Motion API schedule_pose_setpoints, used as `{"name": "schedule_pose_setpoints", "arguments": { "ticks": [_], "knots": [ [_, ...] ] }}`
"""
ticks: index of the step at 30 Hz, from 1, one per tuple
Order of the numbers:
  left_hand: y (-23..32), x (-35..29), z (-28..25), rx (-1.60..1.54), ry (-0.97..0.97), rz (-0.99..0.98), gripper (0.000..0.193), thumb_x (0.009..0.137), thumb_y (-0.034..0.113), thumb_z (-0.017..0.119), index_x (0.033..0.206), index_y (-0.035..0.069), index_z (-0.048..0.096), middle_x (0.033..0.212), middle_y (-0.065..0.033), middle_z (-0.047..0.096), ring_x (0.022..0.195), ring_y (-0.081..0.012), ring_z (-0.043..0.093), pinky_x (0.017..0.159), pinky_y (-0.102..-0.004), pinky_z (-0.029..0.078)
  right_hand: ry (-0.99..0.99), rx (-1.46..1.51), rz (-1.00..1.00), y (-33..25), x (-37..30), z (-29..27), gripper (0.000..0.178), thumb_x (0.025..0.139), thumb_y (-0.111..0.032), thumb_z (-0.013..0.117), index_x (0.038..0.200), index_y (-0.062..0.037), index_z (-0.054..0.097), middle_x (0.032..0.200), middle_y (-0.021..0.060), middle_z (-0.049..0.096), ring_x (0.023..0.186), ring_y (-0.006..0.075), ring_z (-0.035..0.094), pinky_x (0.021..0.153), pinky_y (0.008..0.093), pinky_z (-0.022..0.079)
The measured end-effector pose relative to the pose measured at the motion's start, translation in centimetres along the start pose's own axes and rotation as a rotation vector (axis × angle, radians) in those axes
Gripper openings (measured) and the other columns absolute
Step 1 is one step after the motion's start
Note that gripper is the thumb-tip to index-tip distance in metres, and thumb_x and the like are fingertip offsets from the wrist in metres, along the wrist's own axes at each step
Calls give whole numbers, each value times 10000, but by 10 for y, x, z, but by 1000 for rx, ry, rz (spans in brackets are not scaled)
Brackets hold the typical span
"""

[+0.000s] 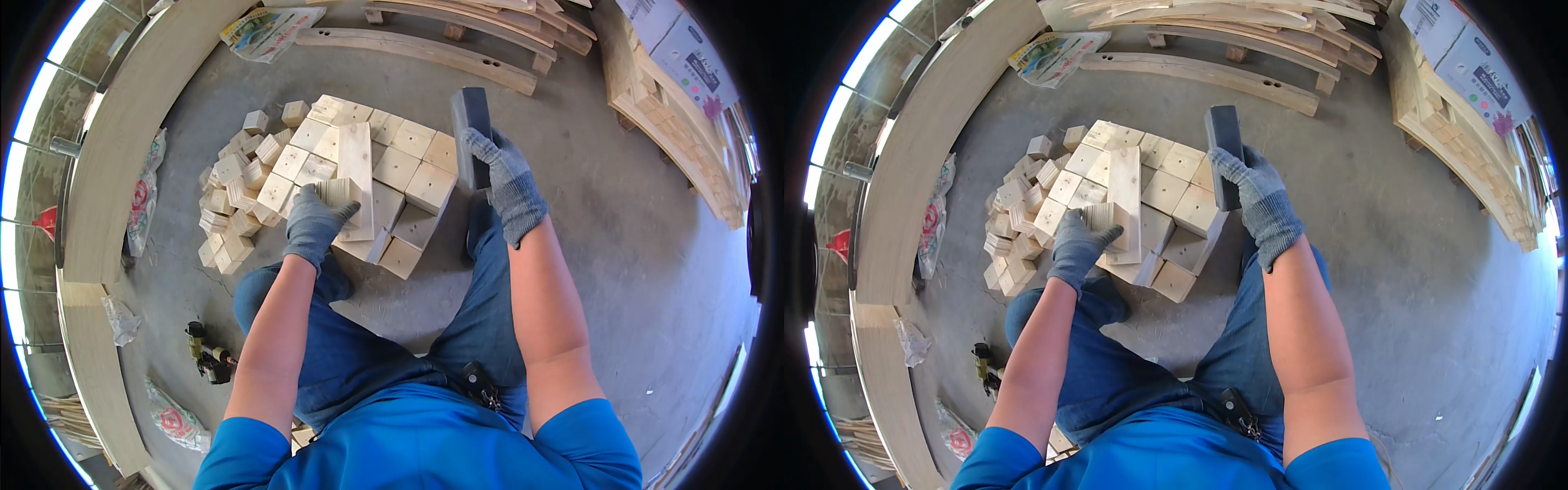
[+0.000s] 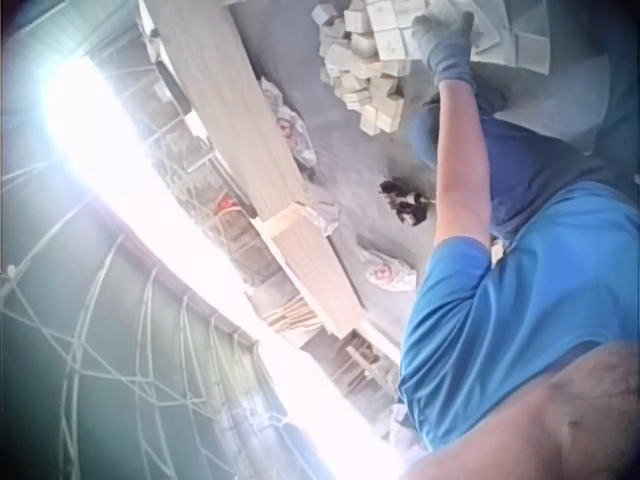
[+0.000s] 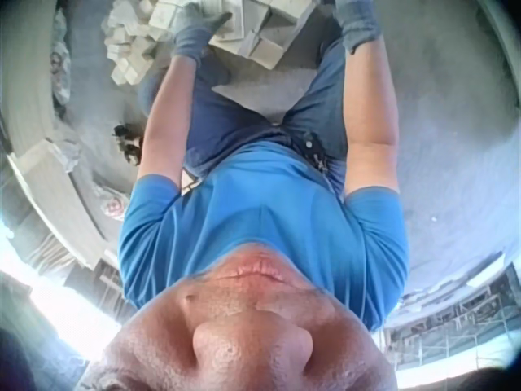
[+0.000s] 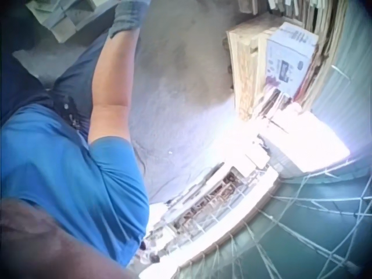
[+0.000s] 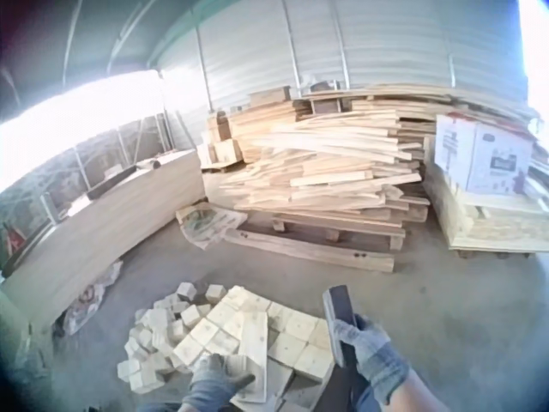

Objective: The person sits on the floor and sands small wooden blocks using a sanding block. They pick up each block, sand its surfaces, and place it back into a pile. The person repeats this process for multiple blocks.

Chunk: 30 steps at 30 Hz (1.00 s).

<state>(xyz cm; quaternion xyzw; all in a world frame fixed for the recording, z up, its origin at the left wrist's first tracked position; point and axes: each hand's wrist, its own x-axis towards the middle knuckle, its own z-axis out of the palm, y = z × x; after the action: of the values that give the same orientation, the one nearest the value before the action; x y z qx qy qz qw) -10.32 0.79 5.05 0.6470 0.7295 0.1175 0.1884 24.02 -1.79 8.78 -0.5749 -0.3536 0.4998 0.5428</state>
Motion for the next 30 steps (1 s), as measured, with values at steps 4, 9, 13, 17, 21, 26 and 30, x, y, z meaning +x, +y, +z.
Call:
{"name": "schedule_pose_setpoints", "arguments": {
  "ticks": [4, 9, 13, 17, 21, 26, 30],
  "knots": [
    [-3, 0, 5, 39, -31, 14, 1127, 718, 607, 953, 1499, -81, 522, 1353, -309, 664, 1241, -425, 687, 1057, -472, 558, -42, 5, 3, -6, 2, 8, 666, 956, -459, 829, 1389, 24, 679, 1143, 86, 746, 1012, 162, 671, 923, 308, 528],
    [-3, 1, 0, 62, -104, -8, 1133, 766, 625, 910, 1576, -23, 456, 1398, -325, 610, 1285, -447, 660, 1072, -476, 559, -86, -64, 9, -8, 4, 20, 693, 949, -460, 835, 1409, 29, 668, 1161, 93, 744, 1027, 166, 674, 920, 307, 530],
    [6, 1, -14, 65, -170, 4, 1092, 783, 635, 886, 1566, -9, 479, 1385, -326, 614, 1262, -448, 674, 1063, -467, 567, -114, -127, 5, -7, 5, 28, 705, 948, -459, 836, 1421, 33, 658, 1187, 103, 745, 1055, 179, 675, 950, 317, 528],
    [10, 2, -13, 31, -157, 1, 1067, 785, 638, 885, 1551, -2, 507, 1378, -311, 633, 1257, -443, 679, 1070, -466, 560, -92, -125, 17, 1, 8, 30, 697, 955, -449, 833, 1425, 32, 653, 1213, 117, 748, 1088, 191, 674, 988, 325, 520],
    [12, 4, -15, 4, -185, 3, 1091, 775, 653, 895, 1558, 0, 506, 1398, -300, 635, 1282, -444, 666, 1100, -471, 542, -84, -80, 28, 5, 10, 33, 679, 967, -425, 830, 1434, 34, 647, 1242, 128, 746, 1105, 195, 672, 1008, 326, 514],
    [9, 7, -14, -50, -204, 13, 1141, 749, 650, 921, 1565, -22, 492, 1446, -307, 618, 1304, -443, 657, 1121, -457, 529, -98, -91, 57, 4, 11, 34, 667, 975, -391, 832, 1448, 38, 637, 1264, 121, 742, 1115, 194, 670, 1012, 320, 510],
    [-11, 6, -18, -131, -193, 42, 1197, 721, 614, 957, 1603, -14, 446, 1506, -305, 588, 1366, -424, 624, 1157, -446, 503, -96, -121, 41, 4, 11, 36, 651, 976, -373, 834, 1448, 31, 641, 1257, 112, 741, 1101, 186, 667, 997, 316, 515]
  ]
}}
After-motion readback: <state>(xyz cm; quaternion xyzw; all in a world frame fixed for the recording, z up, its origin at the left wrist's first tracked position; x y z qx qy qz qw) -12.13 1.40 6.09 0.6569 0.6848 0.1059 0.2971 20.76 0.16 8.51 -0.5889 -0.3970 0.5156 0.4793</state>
